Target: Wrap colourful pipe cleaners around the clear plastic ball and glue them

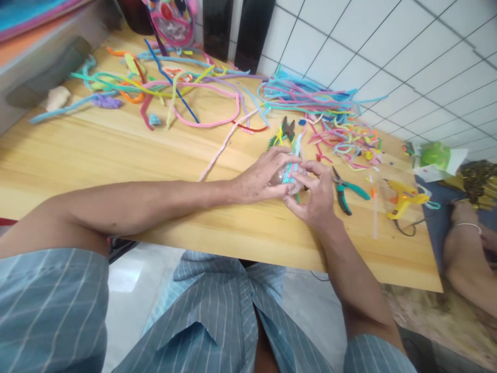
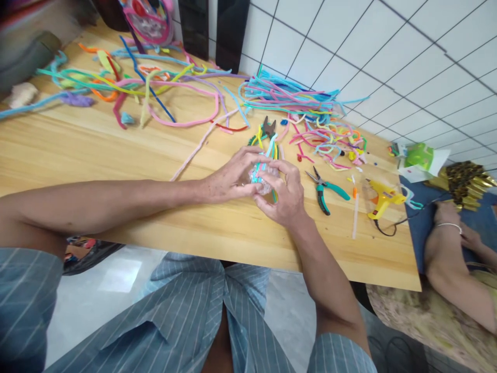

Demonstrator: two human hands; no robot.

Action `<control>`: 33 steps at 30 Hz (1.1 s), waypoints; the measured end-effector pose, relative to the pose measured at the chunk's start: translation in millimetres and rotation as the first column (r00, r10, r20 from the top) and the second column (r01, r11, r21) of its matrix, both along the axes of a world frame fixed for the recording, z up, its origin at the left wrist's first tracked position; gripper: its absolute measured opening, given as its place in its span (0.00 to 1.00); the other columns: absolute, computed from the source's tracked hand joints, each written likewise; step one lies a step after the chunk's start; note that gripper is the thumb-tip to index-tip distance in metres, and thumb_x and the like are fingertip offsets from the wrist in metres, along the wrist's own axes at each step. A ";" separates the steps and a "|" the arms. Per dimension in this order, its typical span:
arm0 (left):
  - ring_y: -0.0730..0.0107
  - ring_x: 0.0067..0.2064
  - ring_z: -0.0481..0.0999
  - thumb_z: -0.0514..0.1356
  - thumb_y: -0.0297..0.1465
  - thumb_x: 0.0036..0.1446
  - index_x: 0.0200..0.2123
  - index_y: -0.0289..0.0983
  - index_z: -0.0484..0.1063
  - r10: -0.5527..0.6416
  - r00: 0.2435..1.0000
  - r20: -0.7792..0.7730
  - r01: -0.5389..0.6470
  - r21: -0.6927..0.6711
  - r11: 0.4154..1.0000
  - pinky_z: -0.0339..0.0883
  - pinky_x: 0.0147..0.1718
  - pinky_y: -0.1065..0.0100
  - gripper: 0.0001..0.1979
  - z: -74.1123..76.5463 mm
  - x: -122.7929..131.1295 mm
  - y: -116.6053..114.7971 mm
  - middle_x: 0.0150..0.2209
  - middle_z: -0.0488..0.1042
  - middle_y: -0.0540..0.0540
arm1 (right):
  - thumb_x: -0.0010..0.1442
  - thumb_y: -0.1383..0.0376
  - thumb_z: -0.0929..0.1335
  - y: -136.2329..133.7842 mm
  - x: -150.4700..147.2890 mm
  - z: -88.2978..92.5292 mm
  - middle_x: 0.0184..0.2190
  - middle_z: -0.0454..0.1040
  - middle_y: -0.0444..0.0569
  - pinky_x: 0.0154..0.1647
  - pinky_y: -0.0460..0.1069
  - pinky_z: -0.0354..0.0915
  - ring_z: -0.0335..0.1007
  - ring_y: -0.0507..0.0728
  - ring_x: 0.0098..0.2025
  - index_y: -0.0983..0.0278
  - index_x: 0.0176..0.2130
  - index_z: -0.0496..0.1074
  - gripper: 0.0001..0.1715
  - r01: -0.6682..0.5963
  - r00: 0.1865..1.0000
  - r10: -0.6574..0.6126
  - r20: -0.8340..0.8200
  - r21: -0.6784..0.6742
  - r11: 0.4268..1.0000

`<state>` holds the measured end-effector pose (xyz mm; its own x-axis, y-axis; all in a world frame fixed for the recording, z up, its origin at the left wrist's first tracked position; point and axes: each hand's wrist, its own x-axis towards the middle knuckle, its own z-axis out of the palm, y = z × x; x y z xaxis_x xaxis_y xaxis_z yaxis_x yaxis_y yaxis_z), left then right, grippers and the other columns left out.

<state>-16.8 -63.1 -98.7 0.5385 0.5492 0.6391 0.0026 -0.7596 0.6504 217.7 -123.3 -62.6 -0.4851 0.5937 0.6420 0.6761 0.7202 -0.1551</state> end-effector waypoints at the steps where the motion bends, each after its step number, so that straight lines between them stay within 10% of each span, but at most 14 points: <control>1: 0.43 0.78 0.67 0.60 0.56 0.74 0.72 0.45 0.67 0.003 1.000 -0.001 -0.003 -0.002 1.000 0.64 0.77 0.34 0.33 0.0 -0.1 -0.3 0.70 0.73 0.32 | 0.63 0.61 0.79 -0.2 0.2 -0.3 0.64 0.74 0.56 0.61 0.73 0.79 0.78 0.74 0.64 0.46 0.68 0.69 0.39 0.001 1.000 -0.001 -0.001 -0.001 1.000; 33: 0.44 0.77 0.68 0.61 0.55 0.74 0.73 0.45 0.66 -0.010 1.000 -0.020 0.010 0.011 1.000 0.65 0.77 0.35 0.33 6.4 -6.0 -5.6 0.71 0.71 0.34 | 0.64 0.58 0.79 -1.6 -5.3 -0.8 0.62 0.77 0.56 0.60 0.72 0.79 0.80 0.72 0.61 0.51 0.64 0.73 0.32 -0.022 0.998 0.023 -0.054 0.035 0.999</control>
<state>-22.8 -68.7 -92.3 0.5569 0.5364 0.6342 0.0079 -0.7669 0.6417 212.4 -124.8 -63.4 -0.4619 0.5601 0.6877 0.6509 0.7407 -0.1661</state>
